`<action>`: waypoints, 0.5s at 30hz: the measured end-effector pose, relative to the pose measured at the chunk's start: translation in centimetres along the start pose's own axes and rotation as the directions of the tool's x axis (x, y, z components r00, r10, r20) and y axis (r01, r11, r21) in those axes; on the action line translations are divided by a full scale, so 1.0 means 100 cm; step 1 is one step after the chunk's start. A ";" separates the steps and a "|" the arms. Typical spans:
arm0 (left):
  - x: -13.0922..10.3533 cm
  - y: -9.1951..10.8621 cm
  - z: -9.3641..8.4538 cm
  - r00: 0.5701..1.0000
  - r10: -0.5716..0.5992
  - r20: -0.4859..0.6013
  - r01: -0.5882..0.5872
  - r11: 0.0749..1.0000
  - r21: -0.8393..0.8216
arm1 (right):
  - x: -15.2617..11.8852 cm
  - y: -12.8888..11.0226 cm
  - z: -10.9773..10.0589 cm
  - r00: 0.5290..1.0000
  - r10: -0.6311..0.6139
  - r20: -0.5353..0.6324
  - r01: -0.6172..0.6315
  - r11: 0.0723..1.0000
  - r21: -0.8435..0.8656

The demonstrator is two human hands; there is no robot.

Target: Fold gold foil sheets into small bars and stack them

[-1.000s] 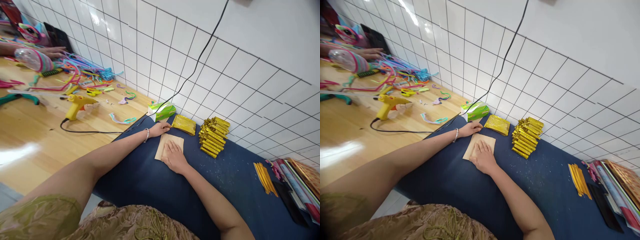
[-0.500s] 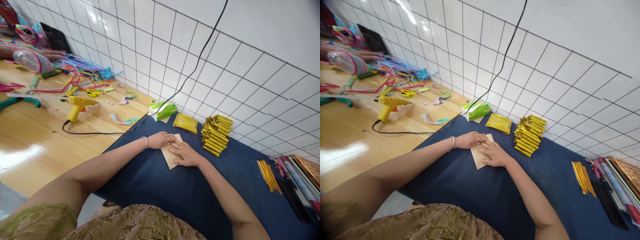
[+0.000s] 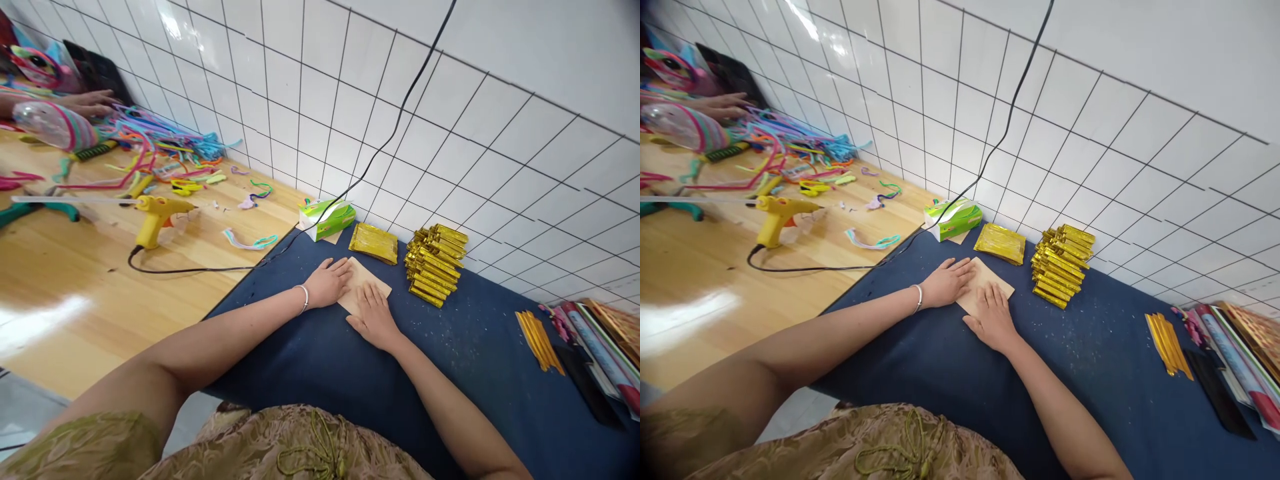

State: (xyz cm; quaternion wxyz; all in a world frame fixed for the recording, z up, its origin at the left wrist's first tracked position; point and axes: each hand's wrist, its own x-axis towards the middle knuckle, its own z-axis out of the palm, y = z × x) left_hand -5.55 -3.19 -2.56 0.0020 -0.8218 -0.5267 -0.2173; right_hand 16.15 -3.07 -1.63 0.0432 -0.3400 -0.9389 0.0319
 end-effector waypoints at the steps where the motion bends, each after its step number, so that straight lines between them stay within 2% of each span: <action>1: 0.000 -0.001 0.000 1.000 0.026 -0.002 -0.026 1.000 0.001 | -0.001 0.001 0.000 1.000 -0.008 -0.003 0.008 1.000 -0.010; 4: 0.003 -0.005 0.001 0.993 0.105 0.047 -0.104 0.994 -0.027 | -0.002 0.003 -0.002 1.000 -0.024 -0.016 0.023 1.000 -0.019; 7: 0.005 -0.009 0.004 0.987 0.128 0.100 -0.122 0.990 -0.064 | -0.003 0.002 -0.006 0.999 -0.037 -0.019 0.037 0.999 -0.027; 15: 0.007 -0.013 0.000 0.987 0.148 0.066 -0.139 0.983 -0.116 | -0.003 0.015 -0.008 0.997 -0.078 -0.025 0.079 0.997 0.024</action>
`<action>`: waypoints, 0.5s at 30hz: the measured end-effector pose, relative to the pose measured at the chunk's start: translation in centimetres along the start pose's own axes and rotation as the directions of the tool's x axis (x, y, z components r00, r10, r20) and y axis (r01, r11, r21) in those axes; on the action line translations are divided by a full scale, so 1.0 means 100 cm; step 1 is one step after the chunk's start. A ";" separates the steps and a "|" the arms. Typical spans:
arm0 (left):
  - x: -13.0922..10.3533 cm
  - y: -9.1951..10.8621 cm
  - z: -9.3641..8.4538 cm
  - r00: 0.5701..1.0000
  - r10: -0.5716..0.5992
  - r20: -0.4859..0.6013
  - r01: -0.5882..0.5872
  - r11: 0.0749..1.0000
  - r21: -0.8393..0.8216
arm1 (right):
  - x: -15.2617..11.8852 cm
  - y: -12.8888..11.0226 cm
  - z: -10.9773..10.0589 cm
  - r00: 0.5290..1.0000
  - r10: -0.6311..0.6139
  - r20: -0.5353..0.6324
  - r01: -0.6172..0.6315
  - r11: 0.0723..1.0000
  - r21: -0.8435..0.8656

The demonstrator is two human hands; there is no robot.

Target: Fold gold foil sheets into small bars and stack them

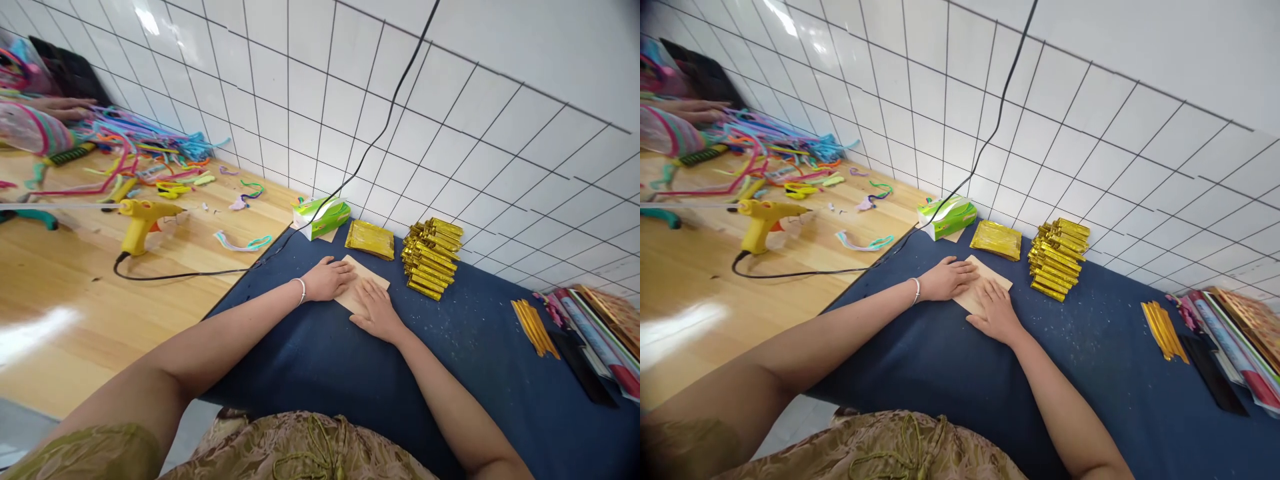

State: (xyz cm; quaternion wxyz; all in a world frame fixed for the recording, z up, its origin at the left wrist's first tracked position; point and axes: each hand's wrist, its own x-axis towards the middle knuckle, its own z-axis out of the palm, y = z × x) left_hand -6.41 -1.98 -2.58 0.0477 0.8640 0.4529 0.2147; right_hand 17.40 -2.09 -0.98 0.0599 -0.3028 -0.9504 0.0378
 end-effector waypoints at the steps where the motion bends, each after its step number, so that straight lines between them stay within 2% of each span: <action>1: 0.000 -0.001 -0.002 1.000 0.004 0.002 -0.004 1.000 -0.011 | 0.000 0.002 0.000 1.000 -0.008 -0.009 0.008 1.000 0.015; 7: -0.002 -0.004 -0.011 0.999 -0.011 0.038 0.014 0.998 -0.067 | -0.006 0.005 -0.003 0.990 0.018 -0.141 -0.001 0.993 0.122; 11: -0.004 -0.011 -0.018 0.998 -0.030 0.056 0.038 0.991 -0.132 | -0.010 0.009 -0.001 0.955 0.154 -0.254 -0.095 0.969 0.228; 15: -0.006 -0.019 -0.024 0.995 0.004 0.102 0.012 0.988 -0.151 | -0.011 0.023 0.008 0.902 0.286 -0.323 -0.161 0.918 0.362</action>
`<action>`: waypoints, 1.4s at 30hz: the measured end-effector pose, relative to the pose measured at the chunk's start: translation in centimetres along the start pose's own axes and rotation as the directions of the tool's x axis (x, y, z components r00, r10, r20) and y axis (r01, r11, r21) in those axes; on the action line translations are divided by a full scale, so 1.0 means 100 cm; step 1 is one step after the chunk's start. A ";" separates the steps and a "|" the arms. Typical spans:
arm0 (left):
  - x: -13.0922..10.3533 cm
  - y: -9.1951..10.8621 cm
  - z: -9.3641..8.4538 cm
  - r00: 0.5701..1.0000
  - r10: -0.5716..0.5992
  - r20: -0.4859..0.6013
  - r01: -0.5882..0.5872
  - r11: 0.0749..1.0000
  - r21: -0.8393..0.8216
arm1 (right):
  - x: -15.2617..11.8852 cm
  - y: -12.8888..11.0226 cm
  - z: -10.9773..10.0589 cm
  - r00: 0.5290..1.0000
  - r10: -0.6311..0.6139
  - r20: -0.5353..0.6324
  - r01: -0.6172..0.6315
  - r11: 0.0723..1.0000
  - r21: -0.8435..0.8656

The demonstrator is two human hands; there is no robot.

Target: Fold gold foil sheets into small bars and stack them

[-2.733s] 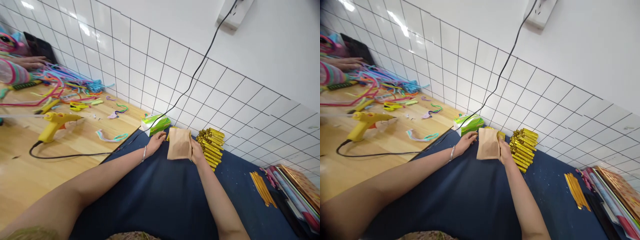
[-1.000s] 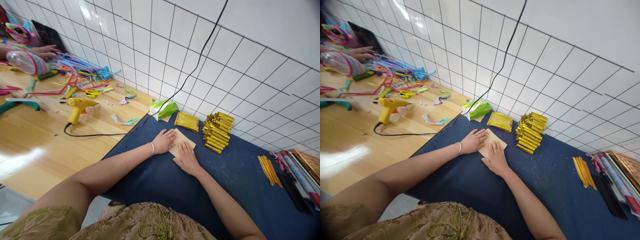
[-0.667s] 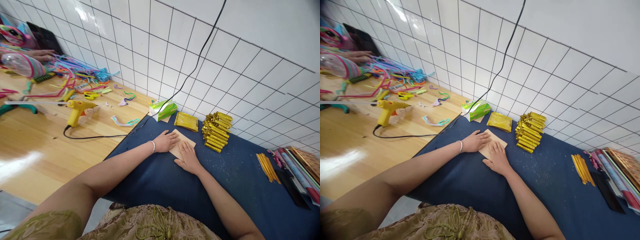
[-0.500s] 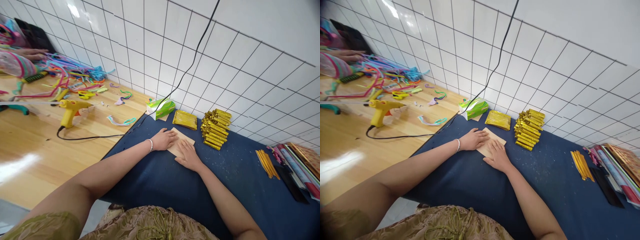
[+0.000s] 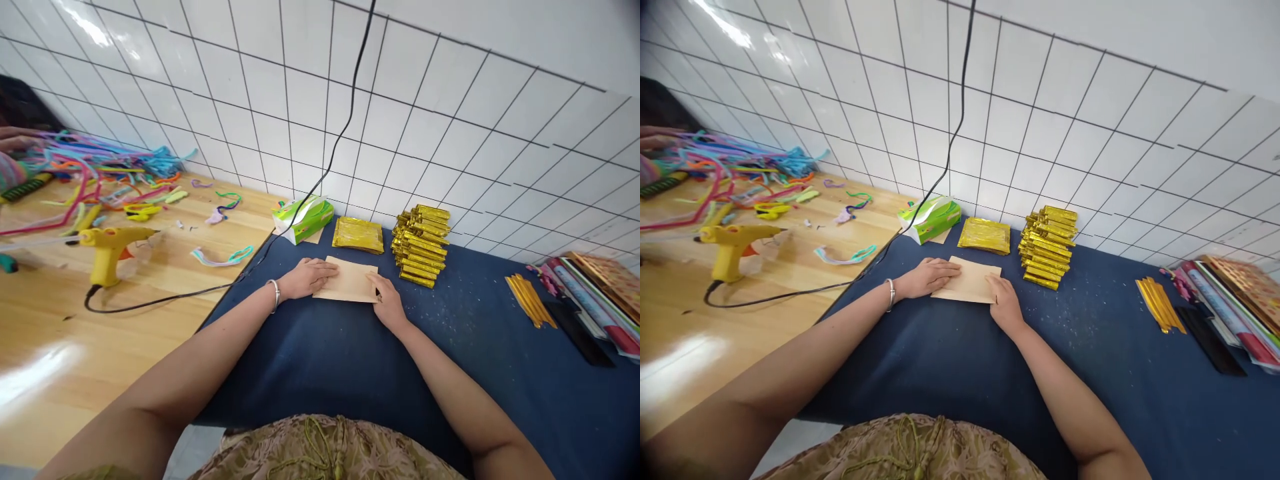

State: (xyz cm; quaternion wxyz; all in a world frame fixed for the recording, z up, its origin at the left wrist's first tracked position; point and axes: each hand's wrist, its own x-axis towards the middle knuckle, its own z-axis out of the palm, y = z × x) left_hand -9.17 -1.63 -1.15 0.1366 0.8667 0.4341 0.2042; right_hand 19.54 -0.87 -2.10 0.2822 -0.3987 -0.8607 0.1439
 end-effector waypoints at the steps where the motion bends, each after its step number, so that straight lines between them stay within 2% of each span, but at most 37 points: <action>1: -0.001 -0.001 -0.001 1.000 0.003 0.015 -0.003 1.000 0.002 | 0.000 0.004 0.002 1.000 0.023 -0.019 -0.022 0.999 0.027; 5: -0.002 -0.005 0.000 0.997 -0.010 0.072 0.009 1.000 0.014 | 0.001 0.013 0.006 0.999 0.027 -0.019 -0.025 0.996 0.089; 10: -0.001 -0.008 0.002 0.996 -0.022 0.086 0.021 1.000 0.014 | 0.000 0.010 0.001 0.990 -0.046 0.132 0.038 0.997 0.060; 13: -0.001 -0.009 0.004 0.997 -0.024 0.074 0.024 1.000 0.005 | 0.001 0.005 -0.003 0.982 -0.048 0.180 0.039 0.998 0.054; 15: -0.001 -0.010 0.005 0.998 -0.026 0.055 0.027 1.000 -0.016 | 0.001 0.003 -0.004 0.986 -0.034 0.161 0.021 0.997 0.077; 19: 0.000 -0.014 0.005 1.000 -0.013 0.004 0.014 0.989 -0.145 | 0.003 0.003 -0.005 0.999 0.028 0.045 -0.033 0.992 0.123; 21: 0.000 -0.016 0.003 0.999 -0.031 -0.027 0.024 0.970 -0.242 | 0.003 0.005 -0.006 0.994 0.100 -0.038 -0.094 0.988 0.125; 24: 0.000 -0.017 0.000 0.996 -0.072 -0.056 0.051 0.948 -0.313 | 0.002 0.006 -0.006 0.958 0.256 -0.126 -0.230 0.955 0.189; 26: 0.001 -0.015 -0.001 0.997 -0.058 -0.050 0.040 0.952 -0.303 | 0.001 0.006 -0.005 0.942 0.311 -0.124 -0.272 0.926 0.262; 28: 0.003 -0.011 0.000 0.997 -0.046 -0.062 0.027 0.962 -0.270 | 0.001 0.004 -0.005 0.945 0.306 -0.114 -0.258 0.913 0.316; 32: 0.008 -0.001 0.005 0.974 -0.153 -0.165 0.119 0.973 -0.198 | 0.000 -0.002 -0.007 0.955 0.270 -0.124 -0.208 0.906 0.367; 36: 0.008 0.003 0.007 0.936 -0.298 -0.190 0.193 0.881 -0.432 | 0.000 -0.010 -0.012 0.962 0.253 -0.099 -0.192 0.892 0.410; 40: 0.008 0.012 0.007 0.929 -0.347 -0.131 0.203 0.771 -0.604 | 0.000 -0.014 -0.016 0.961 0.261 -0.093 -0.203 0.890 0.409; 42: 0.008 0.019 0.006 0.926 -0.373 -0.050 0.192 0.584 -0.789 | 0.000 -0.013 -0.016 0.950 0.298 -0.093 -0.237 0.883 0.405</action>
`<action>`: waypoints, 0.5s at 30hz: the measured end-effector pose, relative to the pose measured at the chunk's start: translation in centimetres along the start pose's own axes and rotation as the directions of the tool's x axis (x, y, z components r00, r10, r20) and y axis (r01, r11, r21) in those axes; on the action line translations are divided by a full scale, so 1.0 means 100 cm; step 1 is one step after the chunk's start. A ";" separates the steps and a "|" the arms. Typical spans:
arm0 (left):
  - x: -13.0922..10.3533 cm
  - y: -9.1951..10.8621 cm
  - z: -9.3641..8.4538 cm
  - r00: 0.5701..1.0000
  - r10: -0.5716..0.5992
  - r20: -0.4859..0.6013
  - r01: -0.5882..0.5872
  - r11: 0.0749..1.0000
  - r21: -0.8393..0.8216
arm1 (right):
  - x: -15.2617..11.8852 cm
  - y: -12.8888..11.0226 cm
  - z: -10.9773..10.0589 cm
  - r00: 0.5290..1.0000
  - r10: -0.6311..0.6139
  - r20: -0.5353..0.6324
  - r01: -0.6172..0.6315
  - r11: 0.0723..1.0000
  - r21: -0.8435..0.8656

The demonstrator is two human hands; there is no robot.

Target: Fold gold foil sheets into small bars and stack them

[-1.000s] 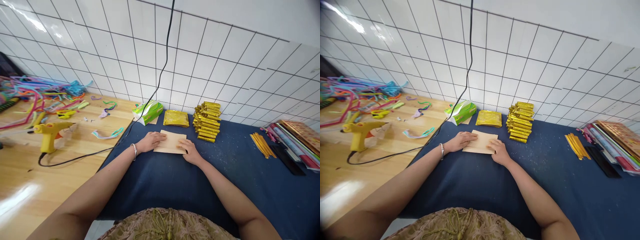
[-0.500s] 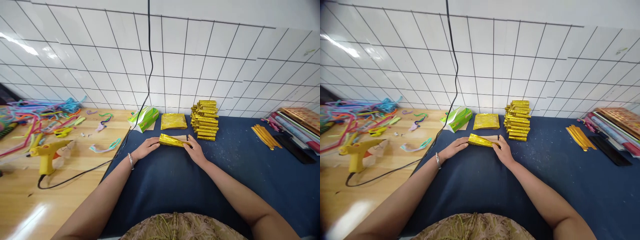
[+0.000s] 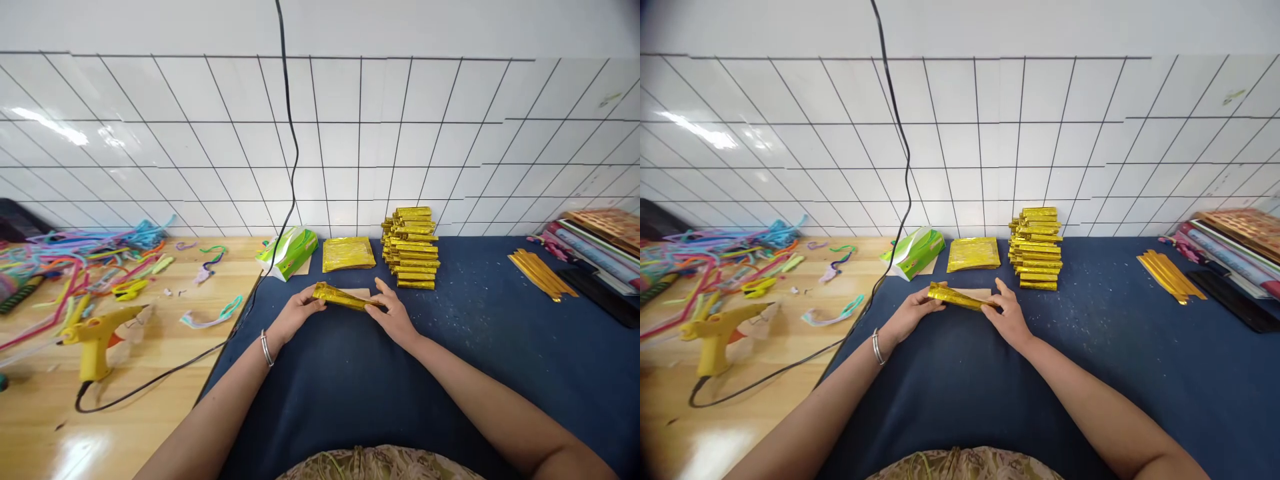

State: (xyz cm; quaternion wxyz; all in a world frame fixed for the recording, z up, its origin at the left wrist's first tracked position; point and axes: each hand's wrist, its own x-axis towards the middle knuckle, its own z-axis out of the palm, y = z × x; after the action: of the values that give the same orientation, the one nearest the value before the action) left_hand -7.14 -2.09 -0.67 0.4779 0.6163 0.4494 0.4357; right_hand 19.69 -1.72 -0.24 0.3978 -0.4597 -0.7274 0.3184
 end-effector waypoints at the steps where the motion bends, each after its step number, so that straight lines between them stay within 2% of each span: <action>1: -0.001 0.003 0.002 1.000 0.002 -0.003 -0.002 0.996 -0.087 | 0.000 0.001 0.000 1.000 0.017 -0.004 -0.017 1.000 0.006; 3: -0.004 0.010 0.004 1.000 0.028 -0.012 -0.029 0.979 -0.203 | 0.000 0.002 0.001 0.999 0.035 0.002 -0.035 0.999 0.041; 5: -0.007 0.015 0.005 0.998 0.060 -0.010 -0.060 0.969 -0.239 | 0.001 0.003 0.001 0.999 0.033 0.011 -0.034 0.996 0.081; 10: -0.007 0.016 0.007 0.999 0.048 -0.011 -0.049 0.986 -0.162 | 0.002 0.001 0.002 1.000 0.002 0.030 -0.006 0.994 0.110; 15: -0.005 0.015 0.014 0.988 0.066 -0.142 -0.086 0.987 -0.138 | 0.002 -0.005 0.001 1.000 -0.018 0.009 0.017 0.998 0.066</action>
State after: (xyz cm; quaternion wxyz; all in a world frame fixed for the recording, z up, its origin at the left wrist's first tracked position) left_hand -5.70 -3.06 0.51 0.4722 0.5655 0.4246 0.5263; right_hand 19.31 -1.70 0.16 0.4119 -0.4383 -0.7225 0.3410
